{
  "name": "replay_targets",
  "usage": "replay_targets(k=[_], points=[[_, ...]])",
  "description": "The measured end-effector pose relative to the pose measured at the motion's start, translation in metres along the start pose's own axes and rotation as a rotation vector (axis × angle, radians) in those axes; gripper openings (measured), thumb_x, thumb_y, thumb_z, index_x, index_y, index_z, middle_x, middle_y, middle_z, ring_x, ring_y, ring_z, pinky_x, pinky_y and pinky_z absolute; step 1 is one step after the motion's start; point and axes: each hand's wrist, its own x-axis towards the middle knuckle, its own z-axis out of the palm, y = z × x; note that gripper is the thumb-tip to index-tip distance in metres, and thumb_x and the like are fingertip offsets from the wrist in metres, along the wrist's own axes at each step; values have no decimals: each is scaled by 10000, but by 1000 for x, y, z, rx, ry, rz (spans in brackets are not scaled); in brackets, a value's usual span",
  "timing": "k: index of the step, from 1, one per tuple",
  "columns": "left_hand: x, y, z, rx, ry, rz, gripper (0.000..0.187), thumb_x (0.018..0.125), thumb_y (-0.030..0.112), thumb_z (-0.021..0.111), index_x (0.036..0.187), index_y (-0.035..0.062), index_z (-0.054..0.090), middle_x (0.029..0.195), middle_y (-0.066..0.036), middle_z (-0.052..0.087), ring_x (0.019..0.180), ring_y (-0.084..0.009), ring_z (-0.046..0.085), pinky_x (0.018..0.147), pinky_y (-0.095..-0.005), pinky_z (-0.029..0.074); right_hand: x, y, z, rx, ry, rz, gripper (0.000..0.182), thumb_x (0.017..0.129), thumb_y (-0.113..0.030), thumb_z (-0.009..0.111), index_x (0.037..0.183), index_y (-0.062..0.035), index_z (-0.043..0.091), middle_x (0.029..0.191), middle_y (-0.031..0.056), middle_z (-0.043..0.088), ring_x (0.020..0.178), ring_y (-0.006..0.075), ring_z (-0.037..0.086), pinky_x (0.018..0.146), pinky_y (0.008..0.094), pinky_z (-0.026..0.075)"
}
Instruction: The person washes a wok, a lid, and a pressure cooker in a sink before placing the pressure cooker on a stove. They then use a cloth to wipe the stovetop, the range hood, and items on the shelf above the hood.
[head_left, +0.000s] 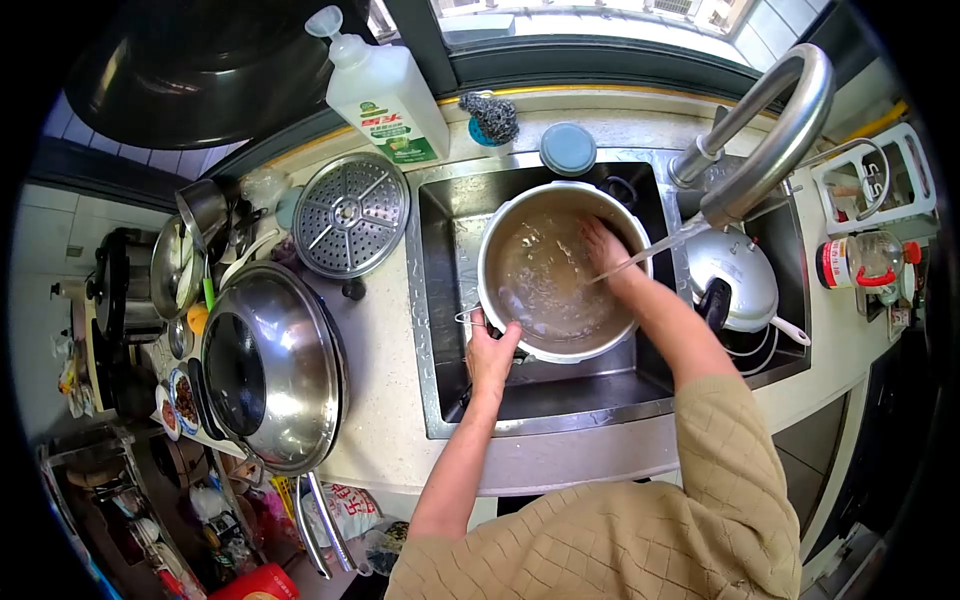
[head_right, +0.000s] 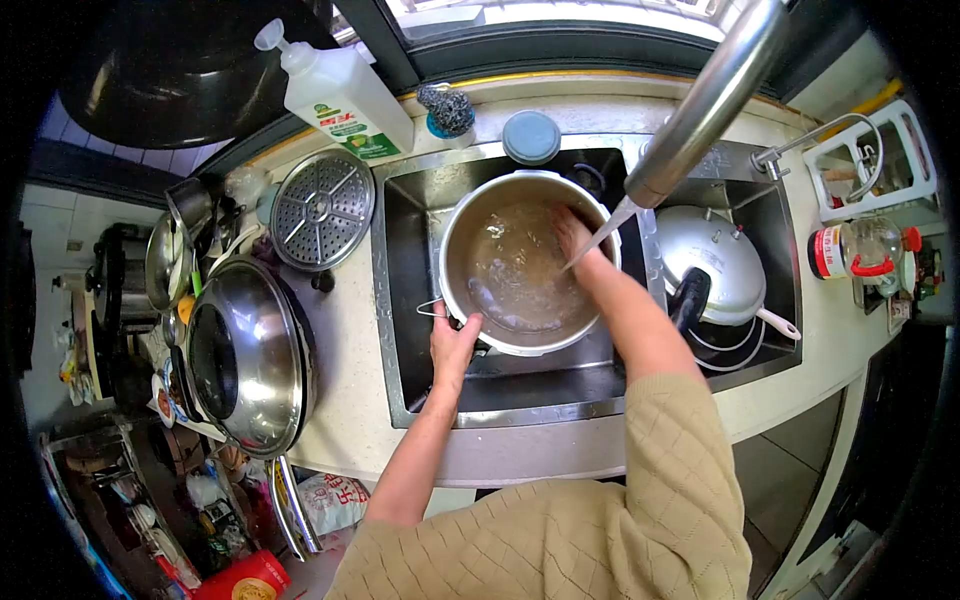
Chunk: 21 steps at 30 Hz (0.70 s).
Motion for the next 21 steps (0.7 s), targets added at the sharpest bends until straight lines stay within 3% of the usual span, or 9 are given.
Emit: replay_targets(k=[2, 4, 5, 8, 11, 14, 17, 19, 21], points=[[3, -5, 0, 39, -19, -30, 536, 724, 264, 616, 1209, 93, 461, 948, -137, 656, 885, -272, 629, 800, -359, 462, 24, -84, 44, -482, -852, 198, 414, 848, -251, 458, 1228, -115, 555, 1311, 150, 463, 1201, 404, 398, 937, 660, 304], [3, -10, 2, 15, -17, -6, 558, 724, 299, 602, 1225, 116, 435, 953, -170, 647, 892, -333, 617, 793, -403, 461, 23, -74, -90, 211, -1029, 48, 366, 825, -236, 525, 1146, -81, 613, 1194, 135, 564, 1085, 373, 520, 723, 652, 448], [4, -10, 3, -3, -8, 33, 586, 718, 339, 592, 1243, 148, 414, 944, -196, 641, 892, -389, 605, 784, -441, 459, 23, -86, -95, 329, -959, 37, 340, 813, -222, 534, 1103, -74, 631, 1158, 137, 585, 1044, 349, 553, 714, 587, 481], [6, -12, 4, -1, -12, 12, 582, 721, 315, 591, 1248, 152, 408, 946, -189, 643, 894, -383, 607, 785, -437, 461, 33, -106, -80, 701, -573, -51, 252, 806, -169, 512, 959, -49, 674, 1072, 159, 623, 936, 342, 618, 709, 470, 521], [5, -11, 4, -35, -24, 10, 581, 720, 298, 590, 1252, 158, 403, 946, -184, 645, 890, -377, 610, 783, -430, 464, 68, -113, -56, 602, -155, -38, 188, 779, -144, 521, 835, -57, 678, 928, 160, 653, 867, 296, 644, 714, 373, 526], [5, -6, 2, -25, -33, 3, 586, 720, 301, 588, 1252, 144, 398, 937, -185, 645, 886, -373, 614, 778, -429, 466, 96, -75, -40, 604, 15, 130, 186, 773, -127, 520, 863, -54, 666, 910, 152, 642, 836, 271, 650, 689, 379, 529], [5, -9, 4, -3, -21, 21, 595, 723, 301, 585, 1258, 136, 385, 928, -191, 644, 882, -378, 613, 777, -433, 464, 95, -44, -19, 537, 24, 409, 199, 790, -126, 530, 926, -58, 659, 990, 134, 638, 875, 269, 645, 683, 372, 530], [6, -12, 4, 1, -23, 35, 601, 725, 303, 582, 1263, 134, 375, 926, -198, 642, 878, -383, 612, 776, -438, 463, 79, -24, -22, 520, -240, 547, 287, 696, -115, 635, 978, -66, 630, 1016, 156, 609, 850, 273, 636, 687, 386, 526], [5, -9, 4, -1, -34, 38, 606, 728, 307, 577, 1268, 134, 365, 928, -208, 638, 877, -391, 610, 774, -444, 462, 51, -18, -44, 409, -540, 405, 235, 733, -121, 592, 957, -72, 641, 942, 146, 627, 813, 255, 638, 668, 402, 524]])
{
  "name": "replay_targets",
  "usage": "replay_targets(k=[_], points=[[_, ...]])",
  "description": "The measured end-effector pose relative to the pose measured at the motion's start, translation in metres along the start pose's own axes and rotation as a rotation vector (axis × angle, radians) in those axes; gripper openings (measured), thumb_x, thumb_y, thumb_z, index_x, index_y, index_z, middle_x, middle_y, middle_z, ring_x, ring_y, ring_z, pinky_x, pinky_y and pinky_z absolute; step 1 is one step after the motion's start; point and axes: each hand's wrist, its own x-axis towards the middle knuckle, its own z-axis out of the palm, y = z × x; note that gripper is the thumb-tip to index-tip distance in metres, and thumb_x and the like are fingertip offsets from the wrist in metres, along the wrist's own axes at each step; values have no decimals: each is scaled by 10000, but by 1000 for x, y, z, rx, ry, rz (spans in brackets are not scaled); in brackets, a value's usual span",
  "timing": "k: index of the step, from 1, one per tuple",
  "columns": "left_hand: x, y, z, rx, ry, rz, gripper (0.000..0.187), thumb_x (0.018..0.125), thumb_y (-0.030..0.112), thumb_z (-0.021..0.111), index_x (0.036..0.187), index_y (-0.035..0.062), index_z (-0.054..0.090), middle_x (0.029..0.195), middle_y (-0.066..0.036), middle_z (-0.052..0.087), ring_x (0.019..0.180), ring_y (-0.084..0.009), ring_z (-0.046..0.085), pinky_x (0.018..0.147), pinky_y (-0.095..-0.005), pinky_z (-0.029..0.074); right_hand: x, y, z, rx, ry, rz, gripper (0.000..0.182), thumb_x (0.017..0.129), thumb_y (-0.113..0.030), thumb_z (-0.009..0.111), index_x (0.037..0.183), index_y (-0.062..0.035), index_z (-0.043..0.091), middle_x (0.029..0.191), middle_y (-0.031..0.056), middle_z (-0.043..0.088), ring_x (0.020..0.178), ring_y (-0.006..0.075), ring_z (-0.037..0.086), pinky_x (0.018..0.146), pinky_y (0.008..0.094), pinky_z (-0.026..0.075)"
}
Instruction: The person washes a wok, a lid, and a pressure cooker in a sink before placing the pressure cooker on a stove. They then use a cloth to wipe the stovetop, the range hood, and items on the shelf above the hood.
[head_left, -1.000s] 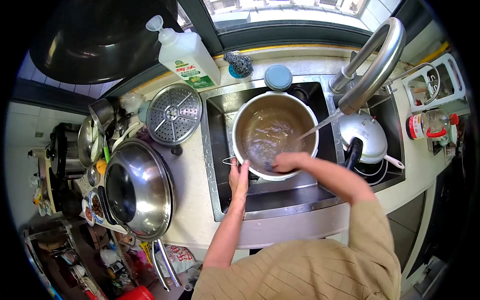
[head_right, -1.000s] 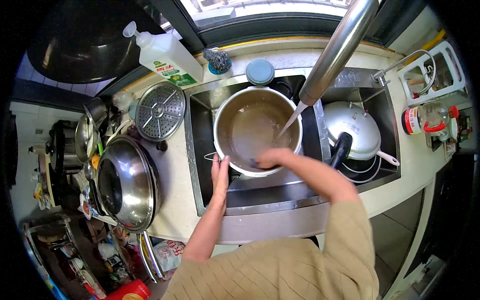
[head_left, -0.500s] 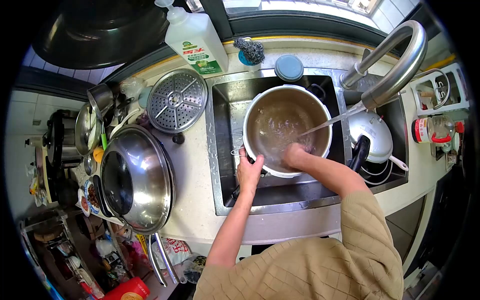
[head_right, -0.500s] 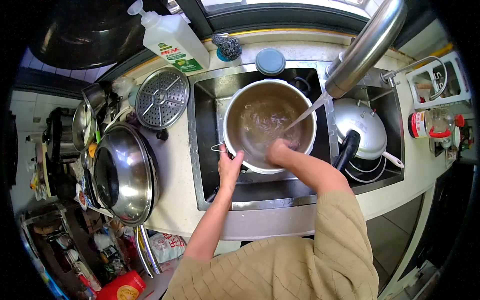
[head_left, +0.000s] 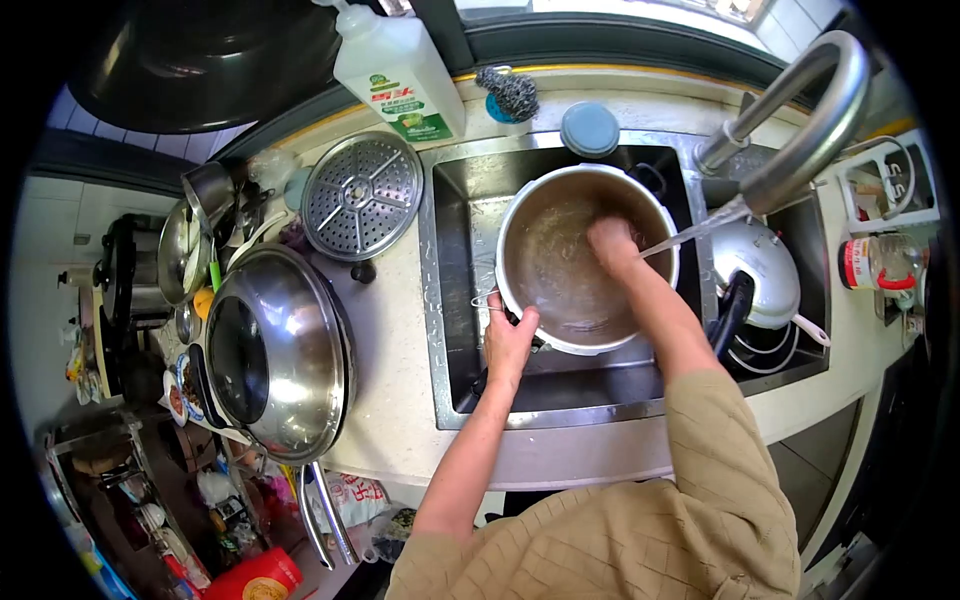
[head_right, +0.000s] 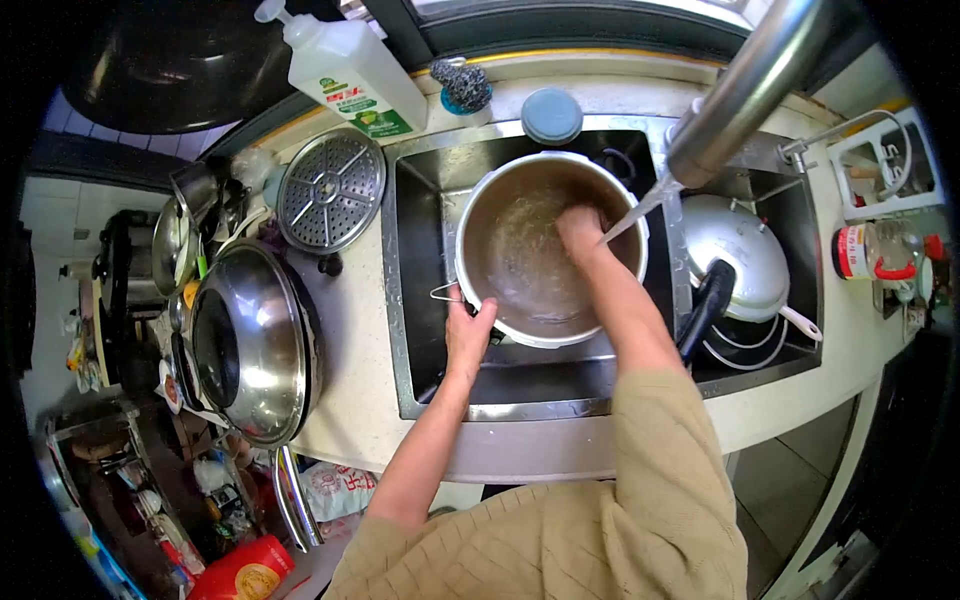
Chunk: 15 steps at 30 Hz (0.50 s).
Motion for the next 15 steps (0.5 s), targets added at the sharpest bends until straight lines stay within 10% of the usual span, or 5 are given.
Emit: replay_targets(k=[3, 6, 10, 15], points=[[-2, 3, 0, 122, -8, 3, 615, 745, 336, 551, 1287, 148, 331, 936, -244, 625, 881, -424, 595, 775, -471, 456, -24, 4, 88, -44, -7, -286, 215, 803, -148, 487, 890, -83, 672, 933, 102, 657, 864, 242, 638, 727, 387, 521], [-2, 4, -1, 177, -20, -19, 596, 741, 335, 535, 1277, 149, 353, 947, -256, 619, 894, -429, 588, 798, -478, 449, -71, -55, 35, 309, -373, -316, 317, 777, -115, 458, 1012, -26, 651, 1074, 191, 613, 1017, 328, 584, 887, 411, 451], [-6, 3, -4, 181, 6, 0, 580, 725, 303, 530, 1263, 154, 372, 938, -243, 625, 883, -427, 591, 791, -478, 451, -68, -67, 23, 1009, -253, -429, 280, 760, -151, 534, 986, -45, 662, 941, 165, 661, 859, 261, 634, 788, 352, 488], [-3, -1, 0, 191, 2, 12, 559, 718, 267, 532, 1245, 157, 383, 952, -230, 627, 889, -420, 594, 800, -475, 449, -102, 3, 4, 1360, 77, 124, 203, 735, -167, 599, 870, -43, 687, 771, 127, 671, 718, 220, 640, 687, 331, 505]])
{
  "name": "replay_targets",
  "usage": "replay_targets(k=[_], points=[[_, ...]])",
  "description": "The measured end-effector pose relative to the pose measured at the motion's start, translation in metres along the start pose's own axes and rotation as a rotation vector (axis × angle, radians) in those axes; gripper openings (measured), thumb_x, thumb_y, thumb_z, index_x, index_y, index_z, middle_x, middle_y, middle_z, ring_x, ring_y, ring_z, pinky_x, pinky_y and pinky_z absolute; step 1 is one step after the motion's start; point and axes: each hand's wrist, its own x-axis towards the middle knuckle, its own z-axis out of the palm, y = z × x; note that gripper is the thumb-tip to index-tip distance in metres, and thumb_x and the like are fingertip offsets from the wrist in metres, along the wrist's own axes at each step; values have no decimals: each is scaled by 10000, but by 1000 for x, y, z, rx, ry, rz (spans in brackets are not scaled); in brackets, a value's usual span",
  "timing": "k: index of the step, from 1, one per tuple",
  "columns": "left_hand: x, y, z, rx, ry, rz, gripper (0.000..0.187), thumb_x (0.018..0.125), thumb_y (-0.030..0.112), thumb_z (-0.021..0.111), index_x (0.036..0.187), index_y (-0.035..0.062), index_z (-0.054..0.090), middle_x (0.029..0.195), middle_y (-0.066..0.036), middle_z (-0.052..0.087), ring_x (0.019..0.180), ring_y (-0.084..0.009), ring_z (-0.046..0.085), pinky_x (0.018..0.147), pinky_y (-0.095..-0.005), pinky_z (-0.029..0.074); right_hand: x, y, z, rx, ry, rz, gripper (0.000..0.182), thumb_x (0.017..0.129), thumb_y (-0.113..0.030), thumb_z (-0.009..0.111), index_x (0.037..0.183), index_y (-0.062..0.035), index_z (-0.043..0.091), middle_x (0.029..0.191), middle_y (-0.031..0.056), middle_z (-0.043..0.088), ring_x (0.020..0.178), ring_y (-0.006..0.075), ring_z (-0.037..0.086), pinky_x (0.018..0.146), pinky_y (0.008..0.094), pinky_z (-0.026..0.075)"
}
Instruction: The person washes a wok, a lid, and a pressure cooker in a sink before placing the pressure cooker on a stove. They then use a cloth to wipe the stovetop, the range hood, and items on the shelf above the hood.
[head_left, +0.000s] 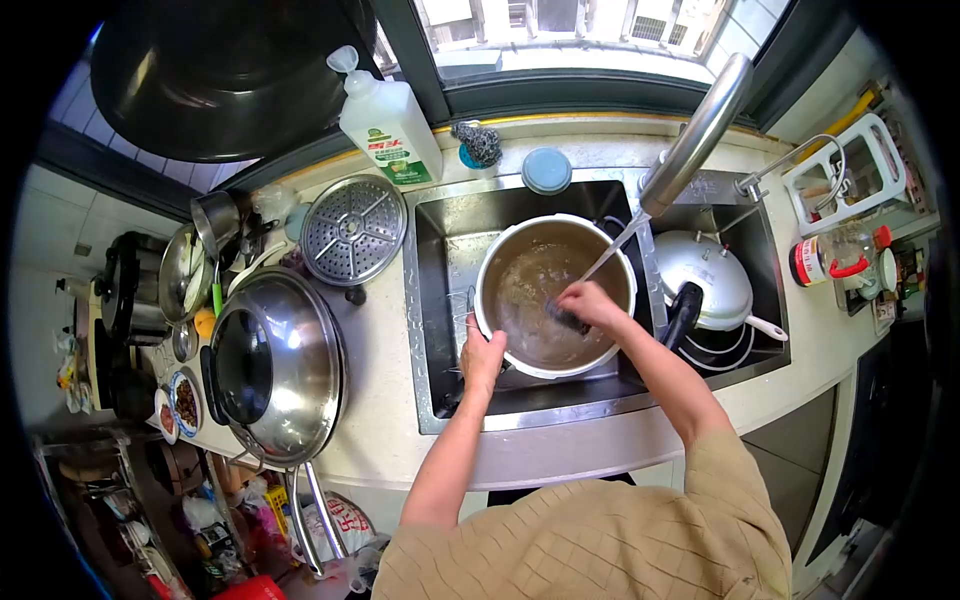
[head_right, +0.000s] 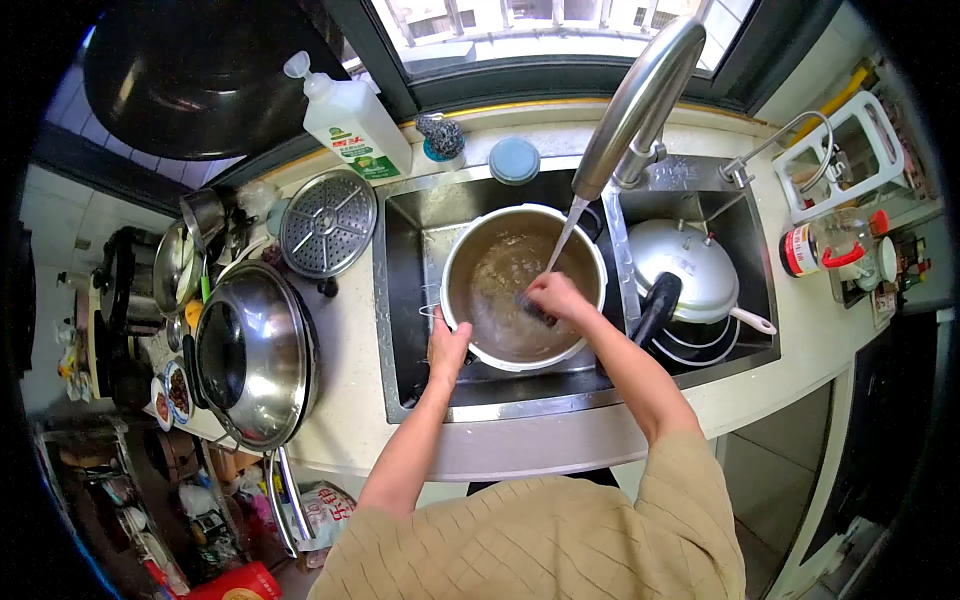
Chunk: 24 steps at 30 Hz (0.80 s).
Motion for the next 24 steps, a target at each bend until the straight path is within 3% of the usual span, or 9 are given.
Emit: replay_targets(k=[1, 3, 5, 7, 9, 12, 15, 21, 24], points=[[0, 1, 0, 3, 1, -2, 562, 716, 261, 534, 1247, 157, 383, 955, -229, 627, 893, -418, 594, 803, -473, 449, -5, 4, -10, -11, 176, -82, 205, 736, -165, 587, 865, -36, 681, 780, 149, 666, 718, 251, 646, 710, 341, 502], [2, 1, 2, 13, 3, -6, 567, 712, 251, 537, 1250, 158, 383, 962, -228, 626, 902, -413, 595, 810, -470, 449, -21, -5, -29, -348, 101, -136, 207, 744, -164, 563, 857, -29, 671, 805, 172, 658, 750, 284, 646, 721, 359, 495], [6, 1, 2, 2, -3, -16, 577, 706, 241, 540, 1257, 163, 387, 968, -225, 628, 913, -406, 596, 815, -461, 451, -13, -3, -43, -26, 244, -160, 211, 750, -174, 548, 846, -29, 667, 815, 177, 650, 777, 307, 639, 724, 382, 490], [6, -3, 4, -2, 4, -22, 579, 704, 242, 542, 1257, 161, 391, 969, -222, 629, 914, -403, 597, 813, -458, 452, -21, -22, -56, -116, 406, -218, 202, 750, -168, 539, 834, -36, 666, 804, 183, 638, 789, 329, 625, 726, 400, 486], [5, -1, 5, -12, 22, -40, 590, 697, 240, 546, 1259, 150, 393, 960, -219, 633, 912, -399, 598, 807, -457, 454, -24, -28, -63, -386, 270, -282, 198, 747, -174, 546, 824, -30, 658, 801, 184, 629, 797, 341, 613, 727, 413, 480], [3, 6, 5, 0, 54, -76, 589, 696, 239, 547, 1257, 143, 399, 957, -217, 635, 912, -394, 601, 800, -454, 456, -18, -40, -83, -284, 384, -412, 198, 751, -181, 548, 826, -27, 648, 811, 191, 615, 800, 353, 601, 731, 423, 474], [5, 2, 8, 1, 69, -88, 572, 698, 239, 546, 1245, 145, 411, 964, -211, 636, 917, -388, 601, 801, -453, 457, -12, -52, -97, -370, 208, -429, 184, 758, -173, 547, 835, -36, 643, 817, 190, 609, 788, 358, 597, 721, 426, 474], [3, 7, 5, -8, 56, -85, 554, 700, 230, 541, 1234, 138, 424, 988, -205, 631, 934, -385, 595, 818, -445, 451, 38, -85, -143, -298, 781, -705, 184, 761, -199, 603, 850, -42, 637, 835, 191, 618, 806, 353, 607, 687, 406, 477], [3, 9, 6, 7, 72, -113, 538, 702, 223, 541, 1223, 135, 434, 993, -203, 630, 935, -384, 595, 821, -442, 451, 66, -85, -144, -368, 913, -831, 190, 800, -149, 590, 931, -15, 619, 908, 186, 616, 864, 336, 587, 768, 390, 456]])
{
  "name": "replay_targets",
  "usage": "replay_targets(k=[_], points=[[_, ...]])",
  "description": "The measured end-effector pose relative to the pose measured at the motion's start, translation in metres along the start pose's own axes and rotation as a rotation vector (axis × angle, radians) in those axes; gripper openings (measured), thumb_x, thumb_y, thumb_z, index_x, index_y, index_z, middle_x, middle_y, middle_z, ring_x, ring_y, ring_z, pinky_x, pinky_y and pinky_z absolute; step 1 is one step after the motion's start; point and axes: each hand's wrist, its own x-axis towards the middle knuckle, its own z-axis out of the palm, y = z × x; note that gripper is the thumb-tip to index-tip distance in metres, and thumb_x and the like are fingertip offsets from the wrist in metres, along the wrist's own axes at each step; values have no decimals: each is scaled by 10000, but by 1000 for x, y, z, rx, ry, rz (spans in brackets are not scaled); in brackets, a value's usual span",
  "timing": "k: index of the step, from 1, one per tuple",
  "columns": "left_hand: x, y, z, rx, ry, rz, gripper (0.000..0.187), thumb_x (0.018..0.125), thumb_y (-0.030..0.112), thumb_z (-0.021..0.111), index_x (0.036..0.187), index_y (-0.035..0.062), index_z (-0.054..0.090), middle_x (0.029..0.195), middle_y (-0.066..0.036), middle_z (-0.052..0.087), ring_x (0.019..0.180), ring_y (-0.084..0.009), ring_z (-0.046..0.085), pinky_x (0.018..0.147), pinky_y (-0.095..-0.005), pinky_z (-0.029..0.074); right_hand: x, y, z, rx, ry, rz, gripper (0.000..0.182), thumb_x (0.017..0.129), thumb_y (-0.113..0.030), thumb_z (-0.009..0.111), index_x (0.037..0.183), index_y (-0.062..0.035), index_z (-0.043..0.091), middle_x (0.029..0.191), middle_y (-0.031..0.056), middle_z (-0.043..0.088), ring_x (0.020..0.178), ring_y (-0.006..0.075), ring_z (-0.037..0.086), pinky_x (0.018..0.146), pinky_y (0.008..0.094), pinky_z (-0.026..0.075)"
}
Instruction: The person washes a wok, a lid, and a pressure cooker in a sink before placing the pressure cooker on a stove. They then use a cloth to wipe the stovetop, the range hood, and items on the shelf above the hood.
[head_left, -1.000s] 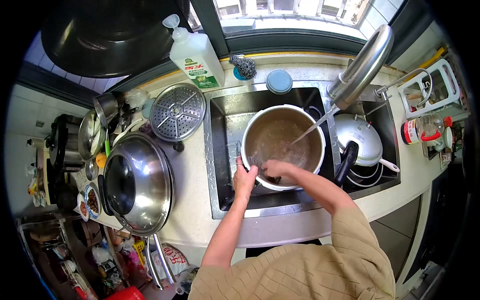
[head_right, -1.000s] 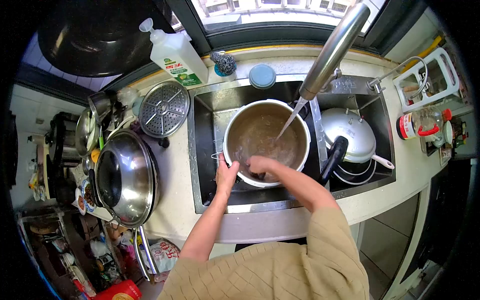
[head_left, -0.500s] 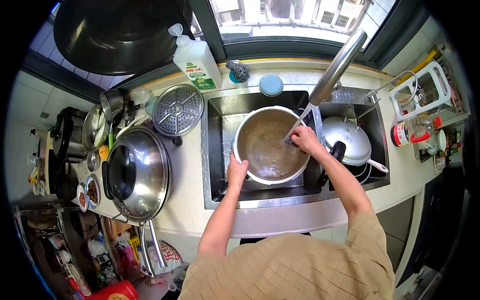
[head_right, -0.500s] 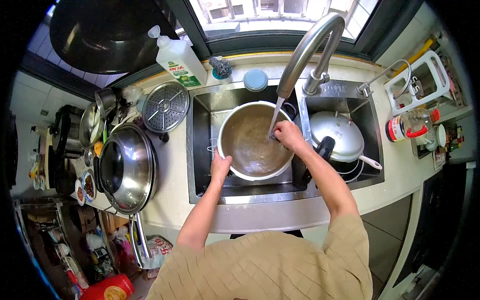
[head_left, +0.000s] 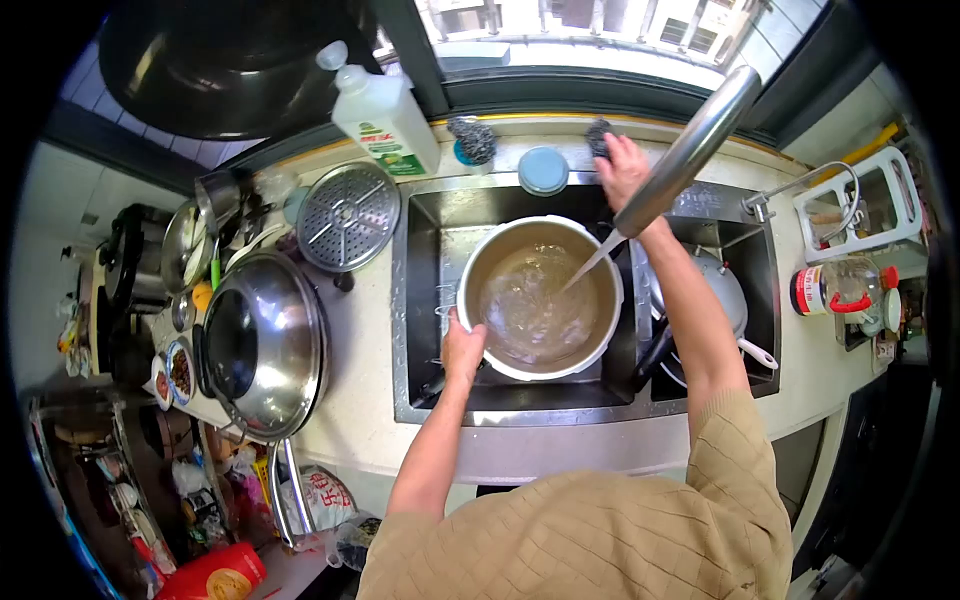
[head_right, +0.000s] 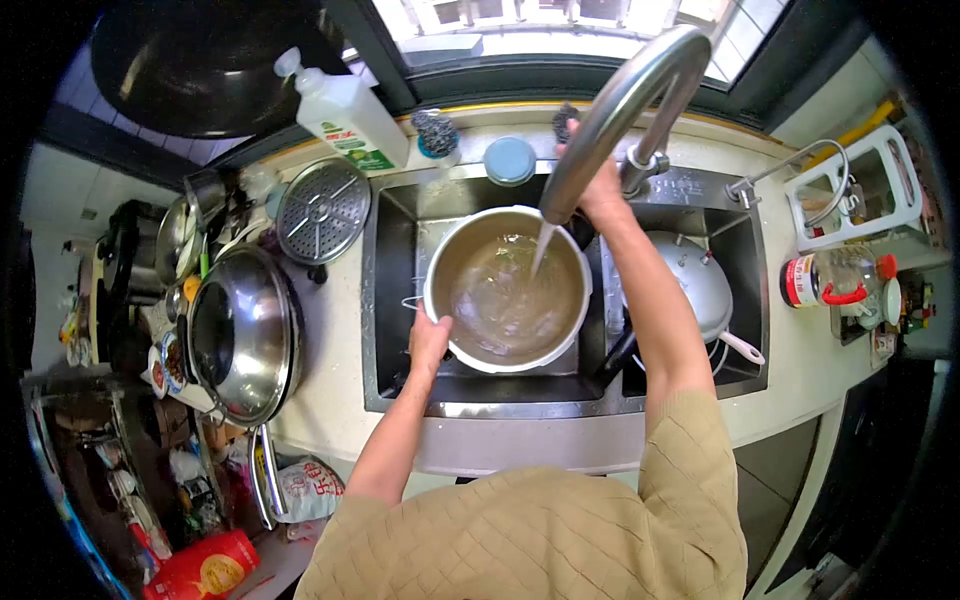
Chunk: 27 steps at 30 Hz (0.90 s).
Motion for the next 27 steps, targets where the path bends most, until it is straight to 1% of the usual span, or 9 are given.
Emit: replay_targets(k=[3, 7, 9, 12, 16, 23, 24, 26, 27], points=[[-4, 6, -1, -20, 9, -25, 520, 709, 238, 546, 1210, 137, 454, 976, -200, 635, 923, -381, 600, 817, -445, 452, -19, -3, -19, -23, -154, 49, 236, 837, -138, 563, 1016, 15, 578, 974, 161, 623, 945, 314, 583, 831, 367, 439], [-6, 9, -2, 15, 39, -33, 527, 711, 238, 550, 1219, 139, 452, 945, -193, 643, 912, -386, 601, 812, -451, 454, -19, 30, -74, 89, 391, 627, 282, 891, -271, 488, 993, -21, 569, 957, 184, 594, 941, 329, 563, 807, 394, 438], [-6, 10, -2, 35, 44, -41, 539, 712, 258, 527, 1232, 143, 446, 951, -204, 638, 908, -387, 600, 810, -449, 455, -1, 136, -58, 227, 309, 629, 467, 921, -407, 419, 1098, 3, 555, 1079, 178, 588, 1018, 284, 542, 864, 381, 408], [-4, 6, 1, 39, 42, -55, 544, 714, 261, 520, 1240, 146, 437, 958, -206, 636, 907, -390, 598, 810, -451, 454, 11, 153, -54, 871, 63, 810, 317, 900, -278, 488, 1114, -56, 562, 984, 92, 616, 911, 150, 588, 770, 300, 483], [-1, 3, 2, 31, 31, -48, 538, 717, 262, 520, 1237, 148, 437, 964, -203, 635, 910, -386, 599, 811, -454, 452, 9, 132, -75, 514, -121, 745, 324, 900, -313, 486, 1076, -65, 598, 978, 72, 609, 861, 137, 572, 737, 265, 459], [-4, 8, 1, 49, 37, -46, 503, 730, 250, 509, 1222, 168, 445, 984, -188, 635, 918, -379, 598, 816, -454, 449, 21, 77, -102, 398, -211, 812, 455, 945, -377, 430, 1197, -16, 548, 1072, 72, 611, 990, 167, 540, 873, 285, 402], [-2, 6, 3, 38, 35, -36, 507, 730, 250, 508, 1226, 170, 442, 987, -186, 635, 919, -379, 598, 817, -453, 449, 12, 84, -94, 498, -144, 586, 430, 946, -349, 430, 1216, -29, 530, 1094, 100, 606, 1016, 177, 542, 868, 297, 412], [0, 0, 5, 21, 27, -20, 513, 730, 250, 507, 1232, 172, 434, 993, -183, 634, 922, -380, 596, 819, -453, 449, -19, 77, -88, 370, -129, 489, 419, 934, -303, 449, 1235, -15, 500, 1105, 139, 595, 1019, 215, 550, 868, 305, 424], [0, 0, 4, 20, 26, -22, 506, 730, 253, 507, 1225, 169, 444, 994, -182, 634, 923, -380, 596, 820, -452, 449, -44, 30, -91, 84, -139, 441, 445, 900, -267, 492, 1260, -8, 459, 1178, 186, 550, 1044, 284, 551, 902, 329, 419]])
